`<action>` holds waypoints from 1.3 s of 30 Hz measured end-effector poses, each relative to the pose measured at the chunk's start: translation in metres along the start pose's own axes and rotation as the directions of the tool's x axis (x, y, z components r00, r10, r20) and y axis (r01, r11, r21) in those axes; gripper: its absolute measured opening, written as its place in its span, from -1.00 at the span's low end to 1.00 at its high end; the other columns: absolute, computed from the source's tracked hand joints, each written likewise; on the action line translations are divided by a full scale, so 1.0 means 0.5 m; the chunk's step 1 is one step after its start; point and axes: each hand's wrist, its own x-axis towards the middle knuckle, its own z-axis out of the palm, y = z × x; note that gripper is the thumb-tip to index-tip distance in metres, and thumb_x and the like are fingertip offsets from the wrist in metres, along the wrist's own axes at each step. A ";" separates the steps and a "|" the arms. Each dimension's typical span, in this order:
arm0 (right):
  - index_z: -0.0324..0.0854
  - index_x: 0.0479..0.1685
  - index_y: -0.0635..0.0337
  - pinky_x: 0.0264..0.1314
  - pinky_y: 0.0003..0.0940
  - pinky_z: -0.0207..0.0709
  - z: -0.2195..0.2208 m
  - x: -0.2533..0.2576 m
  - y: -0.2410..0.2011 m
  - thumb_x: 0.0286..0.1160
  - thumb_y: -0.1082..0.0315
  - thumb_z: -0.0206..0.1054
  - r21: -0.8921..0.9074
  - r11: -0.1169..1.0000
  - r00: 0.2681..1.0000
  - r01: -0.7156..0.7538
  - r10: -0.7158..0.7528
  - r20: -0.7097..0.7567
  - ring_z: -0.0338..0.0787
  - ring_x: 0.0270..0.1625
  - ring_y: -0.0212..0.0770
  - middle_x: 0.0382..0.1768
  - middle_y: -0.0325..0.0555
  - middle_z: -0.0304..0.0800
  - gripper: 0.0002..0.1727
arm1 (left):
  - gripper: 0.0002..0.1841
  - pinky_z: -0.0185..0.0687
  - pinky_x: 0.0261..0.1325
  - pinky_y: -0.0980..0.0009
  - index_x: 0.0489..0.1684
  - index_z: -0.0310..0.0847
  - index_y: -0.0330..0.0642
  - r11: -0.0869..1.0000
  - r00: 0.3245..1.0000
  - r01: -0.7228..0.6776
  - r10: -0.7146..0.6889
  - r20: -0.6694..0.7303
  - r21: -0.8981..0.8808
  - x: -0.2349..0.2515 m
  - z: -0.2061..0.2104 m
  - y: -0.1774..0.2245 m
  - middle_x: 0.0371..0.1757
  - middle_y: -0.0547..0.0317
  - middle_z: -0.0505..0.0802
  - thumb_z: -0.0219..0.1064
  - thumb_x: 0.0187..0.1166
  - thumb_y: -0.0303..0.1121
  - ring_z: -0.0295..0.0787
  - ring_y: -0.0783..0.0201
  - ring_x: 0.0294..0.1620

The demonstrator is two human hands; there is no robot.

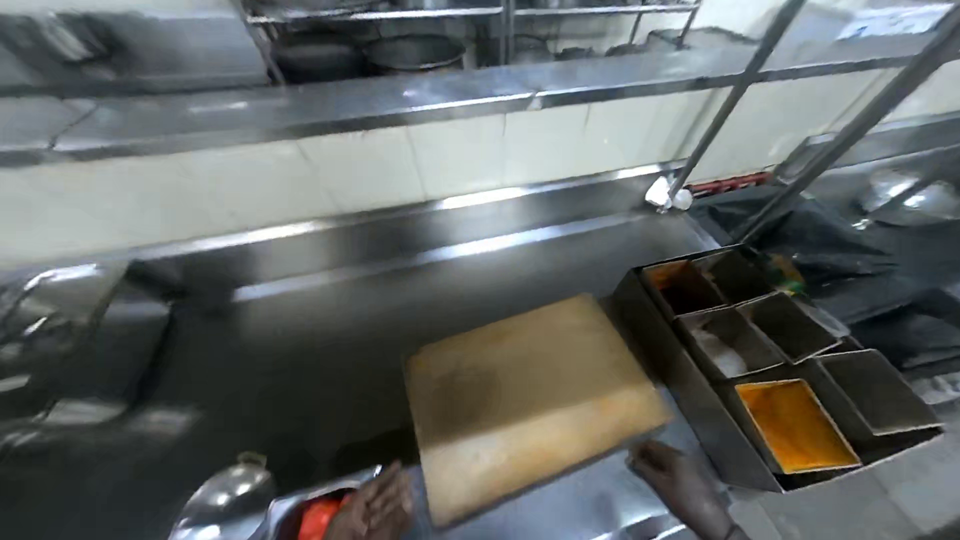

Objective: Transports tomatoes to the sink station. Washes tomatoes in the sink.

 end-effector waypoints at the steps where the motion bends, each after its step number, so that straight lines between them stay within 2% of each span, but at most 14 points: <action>1: 0.79 0.09 0.16 0.22 0.16 0.68 -0.009 0.001 -0.005 0.59 0.11 0.40 -0.008 1.000 0.999 0.025 -0.025 -0.042 0.87 0.01 0.01 -0.07 0.02 0.90 -0.66 | -0.42 0.78 0.29 0.23 0.55 0.39 -0.49 0.999 0.998 -0.045 0.046 -0.039 0.008 -0.009 -0.008 0.008 0.33 -0.21 0.78 0.38 0.50 -0.56 0.84 0.13 0.23; 3: 0.75 0.20 0.22 0.24 0.18 0.66 -0.023 0.012 -0.015 0.58 0.21 0.44 -0.016 0.999 0.990 0.047 -0.049 -0.136 0.85 0.07 0.09 0.02 0.13 0.87 -0.65 | -0.44 0.76 0.32 0.27 0.51 0.47 -0.41 0.995 0.989 -0.072 0.080 -0.123 0.063 -0.020 -0.032 0.000 0.34 -0.13 0.80 0.42 0.48 -0.47 0.83 0.16 0.26; 4: 0.70 0.32 0.25 0.31 0.28 0.61 -0.030 0.022 -0.015 0.58 0.23 0.45 -0.025 0.999 0.984 0.046 -0.049 -0.173 0.82 0.18 0.20 0.15 0.24 0.83 -0.58 | -0.45 0.76 0.32 0.26 0.50 0.50 -0.37 0.992 0.981 -0.061 0.081 -0.179 0.110 -0.026 -0.046 -0.011 0.32 -0.09 0.81 0.43 0.48 -0.43 0.83 0.18 0.25; 7: 0.52 0.55 0.29 0.33 0.48 0.49 -0.045 0.051 -0.001 0.59 0.26 0.44 -0.043 0.997 0.966 0.064 -0.072 -0.249 0.69 0.32 0.46 0.36 0.47 0.64 -0.43 | -0.51 0.75 0.32 0.11 0.46 0.57 -0.28 0.959 0.938 0.013 0.087 -0.336 0.284 -0.052 -0.100 -0.048 0.28 -0.07 0.83 0.43 0.54 -0.39 0.84 0.13 0.21; 11: 0.46 0.60 0.30 0.38 0.44 0.46 -0.026 0.045 -0.035 0.66 0.25 0.38 -0.014 0.986 0.954 0.167 -0.165 -0.249 0.60 0.45 0.45 0.50 0.44 0.53 -0.43 | -0.58 0.68 0.32 -0.14 0.44 0.61 -0.23 0.874 0.834 0.249 0.026 -0.551 0.418 -0.114 -0.184 -0.110 0.27 -0.13 0.83 0.41 0.62 -0.39 0.83 -0.03 0.20; 15: 0.56 0.49 0.29 0.31 0.38 0.53 0.057 0.029 -0.072 0.59 0.31 0.42 -0.043 0.951 0.938 0.307 -0.309 -0.157 0.65 0.40 0.38 0.47 0.36 0.59 -0.49 | -0.40 0.49 0.47 -0.29 0.69 0.37 -0.26 0.771 0.780 0.495 -0.191 -0.595 0.401 -0.130 -0.211 -0.198 0.49 -0.31 0.66 0.36 0.67 -0.28 0.66 -0.27 0.43; 18: 0.60 0.43 0.28 0.35 0.32 0.57 0.131 0.018 -0.112 0.52 0.33 0.46 -0.052 0.902 0.902 0.428 -0.430 -0.034 0.66 0.44 0.28 0.47 0.25 0.63 -0.51 | -0.39 0.56 0.45 -0.21 0.70 0.35 -0.25 0.837 0.798 0.462 -0.249 -0.549 0.292 -0.123 -0.179 -0.244 0.48 -0.29 0.67 0.38 0.64 -0.35 0.70 -0.21 0.39; 22: 0.70 0.30 0.28 0.33 0.28 0.60 0.193 0.012 -0.158 0.44 0.33 0.47 -0.116 0.764 0.772 0.635 -0.632 0.063 0.71 0.40 0.21 0.42 0.18 0.69 -0.57 | -0.32 0.46 0.55 -0.22 0.73 0.30 -0.28 0.829 0.794 0.447 -0.193 -0.577 0.337 -0.116 -0.131 -0.239 0.47 -0.30 0.68 0.43 0.57 -0.41 0.63 -0.24 0.48; 27: 0.73 0.28 0.21 0.36 0.17 0.63 0.221 -0.001 -0.198 0.46 0.34 0.42 -0.133 0.676 0.689 0.725 -0.707 0.160 0.75 0.38 0.11 0.39 0.08 0.73 -0.60 | -0.33 0.54 0.48 -0.16 0.74 0.31 -0.21 0.886 0.849 0.359 -0.179 -0.498 0.293 -0.118 -0.134 -0.243 0.47 -0.21 0.70 0.42 0.59 -0.40 0.71 -0.15 0.39; 30: 0.74 0.27 0.17 0.33 0.09 0.66 0.232 -0.010 -0.204 0.47 0.31 0.44 -0.129 0.675 0.686 0.726 -0.698 0.207 0.79 0.32 0.04 0.36 0.04 0.76 -0.62 | -0.36 0.57 0.46 -0.15 0.73 0.33 -0.18 0.900 0.858 0.327 -0.154 -0.489 0.289 -0.116 -0.135 -0.246 0.48 -0.17 0.71 0.40 0.61 -0.42 0.73 -0.12 0.37; 32: 0.74 0.27 0.15 0.31 0.04 0.69 0.238 -0.018 -0.205 0.48 0.27 0.45 -0.128 0.679 0.687 0.723 -0.687 0.236 0.80 0.29 -0.01 0.34 0.00 0.77 -0.62 | -0.38 0.49 0.55 -0.14 0.67 0.42 -0.18 0.893 0.850 0.266 -0.040 -0.526 0.362 -0.117 -0.130 -0.246 0.53 -0.12 0.68 0.42 0.56 -0.46 0.63 -0.11 0.50; 35: 0.75 0.25 0.16 0.28 0.02 0.72 0.245 -0.028 -0.202 0.49 0.25 0.45 -0.127 0.662 0.669 0.738 -0.696 0.259 0.83 0.24 0.00 0.31 0.02 0.78 -0.62 | -0.44 0.30 0.69 -0.17 0.51 0.61 -0.17 0.805 0.840 0.095 0.251 -0.481 0.585 -0.102 -0.128 -0.265 0.58 -0.16 0.61 0.52 0.43 -0.46 0.41 -0.20 0.67; 37: 0.75 0.25 0.16 0.29 0.00 0.72 0.250 -0.032 -0.197 0.50 0.25 0.44 -0.130 0.662 0.669 0.738 -0.694 0.267 0.83 0.23 -0.02 0.31 0.00 0.78 -0.63 | -0.46 0.16 0.73 -0.26 0.42 0.69 -0.07 0.719 0.856 0.084 0.303 -0.420 0.690 -0.084 -0.128 -0.268 0.67 -0.21 0.50 0.60 0.37 -0.36 0.22 -0.30 0.76; 39: 0.75 0.26 0.14 0.30 -0.03 0.72 0.252 -0.039 -0.196 0.49 0.25 0.43 -0.141 0.677 0.685 0.722 -0.673 0.278 0.83 0.23 -0.06 0.32 -0.03 0.78 -0.62 | -0.49 0.10 0.73 -0.31 0.34 0.75 -0.04 0.668 0.877 0.102 0.289 -0.384 0.737 -0.066 -0.128 -0.269 0.72 -0.22 0.44 0.64 0.34 -0.28 0.12 -0.35 0.79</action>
